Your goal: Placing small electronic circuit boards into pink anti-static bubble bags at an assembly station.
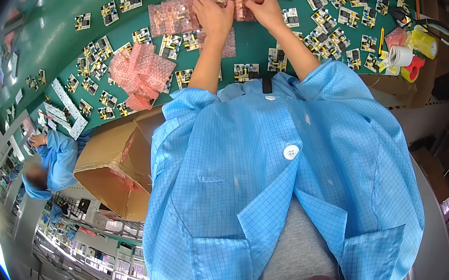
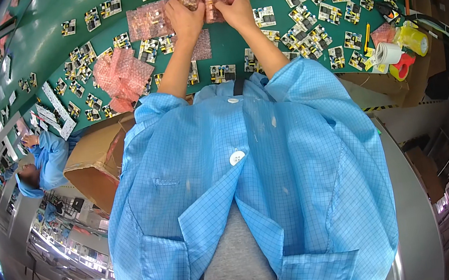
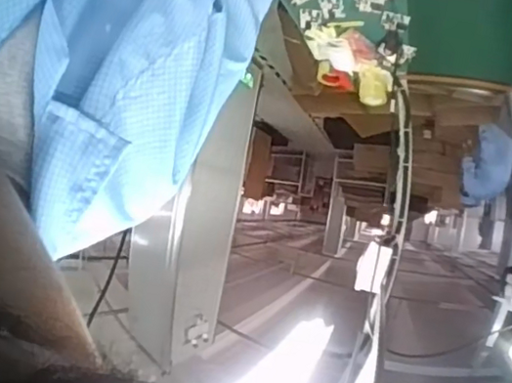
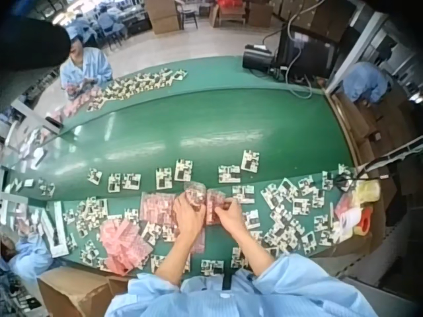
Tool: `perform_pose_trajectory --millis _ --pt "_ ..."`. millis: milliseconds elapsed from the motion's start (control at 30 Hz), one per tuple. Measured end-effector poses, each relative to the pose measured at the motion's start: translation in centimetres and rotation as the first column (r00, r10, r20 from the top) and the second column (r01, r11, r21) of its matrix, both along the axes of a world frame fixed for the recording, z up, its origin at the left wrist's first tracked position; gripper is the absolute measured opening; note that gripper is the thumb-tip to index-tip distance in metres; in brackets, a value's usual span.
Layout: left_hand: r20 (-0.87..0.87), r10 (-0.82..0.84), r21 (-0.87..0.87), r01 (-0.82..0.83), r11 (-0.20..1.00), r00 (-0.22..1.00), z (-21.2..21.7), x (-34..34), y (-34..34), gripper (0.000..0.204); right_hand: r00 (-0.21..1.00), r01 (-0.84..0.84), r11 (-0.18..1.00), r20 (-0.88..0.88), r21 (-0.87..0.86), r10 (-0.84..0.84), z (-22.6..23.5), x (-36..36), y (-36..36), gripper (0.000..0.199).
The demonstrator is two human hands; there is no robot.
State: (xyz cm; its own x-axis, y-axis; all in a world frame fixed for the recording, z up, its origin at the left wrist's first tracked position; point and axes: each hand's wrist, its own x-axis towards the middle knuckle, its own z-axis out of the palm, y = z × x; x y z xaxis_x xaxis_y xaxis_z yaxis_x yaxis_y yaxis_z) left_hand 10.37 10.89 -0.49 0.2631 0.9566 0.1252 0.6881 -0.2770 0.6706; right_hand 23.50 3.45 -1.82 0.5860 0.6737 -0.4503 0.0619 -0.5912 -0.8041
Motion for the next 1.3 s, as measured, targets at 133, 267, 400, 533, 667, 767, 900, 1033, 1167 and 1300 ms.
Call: perform_pose_trajectory --millis 133,267,400,533,667,767,900,1033,1167,1300 --pt "0.042 0.059 -0.111 -0.054 0.992 0.997 -1.4 -0.4 0.4 0.07 0.963 -0.077 0.99 0.266 0.117 0.044 -0.3 -1.4 0.1 0.062" --pt "0.108 -0.043 -0.054 0.049 0.997 0.993 0.2 -1.5 -1.3 0.073 0.936 -0.107 0.992 0.343 0.059 0.081 0.9 1.3 1.1 0.062" --pt "0.058 -0.285 0.004 0.285 0.958 0.957 2.0 -0.6 -3.4 0.074 0.865 -0.01 0.992 0.499 0.13 -0.056 -1.7 12.9 3.4 0.075" --pt "-0.164 -0.265 -0.111 0.249 0.962 0.95 3.5 -3.0 -5.0 0.078 0.85 0.184 0.98 0.488 0.081 -0.2 -1.4 13.5 7.5 0.052" --pt "-0.223 -0.224 -0.065 0.215 0.975 0.949 2.0 -0.8 -5.1 0.082 0.774 0.054 0.954 0.616 -0.295 0.146 -8.3 23.3 6.6 0.098" --pt "-0.194 -0.173 -0.066 0.163 0.984 0.966 2.3 -2.0 -5.2 0.083 0.808 0.132 0.923 0.578 -0.361 0.111 -8.2 20.5 8.2 0.1" --pt "0.0 -0.122 0.049 0.122 0.991 0.992 3.3 -4.8 -5.4 0.075 0.952 -0.088 0.938 0.249 -0.334 0.178 -5.7 21.2 6.2 0.071" --pt "-0.001 0.064 0.124 -0.064 0.99 0.998 2.1 -11.1 -6.0 0.054 0.912 -0.11 0.965 0.361 -0.239 0.193 -2.6 20.0 2.4 0.074" --pt "-0.114 0.138 0.068 -0.131 0.989 0.984 2.0 -17.7 -6.9 0.041 0.991 -0.13 0.989 -0.038 -0.072 0.127 2.1 6.3 -3.1 0.053" --pt "-0.001 -0.007 -0.013 0.007 1.0 1.0 2.8 -14.5 -8.8 0.036 0.987 -0.096 0.979 -0.142 -0.177 0.071 3.1 -4.2 -7.9 0.065"
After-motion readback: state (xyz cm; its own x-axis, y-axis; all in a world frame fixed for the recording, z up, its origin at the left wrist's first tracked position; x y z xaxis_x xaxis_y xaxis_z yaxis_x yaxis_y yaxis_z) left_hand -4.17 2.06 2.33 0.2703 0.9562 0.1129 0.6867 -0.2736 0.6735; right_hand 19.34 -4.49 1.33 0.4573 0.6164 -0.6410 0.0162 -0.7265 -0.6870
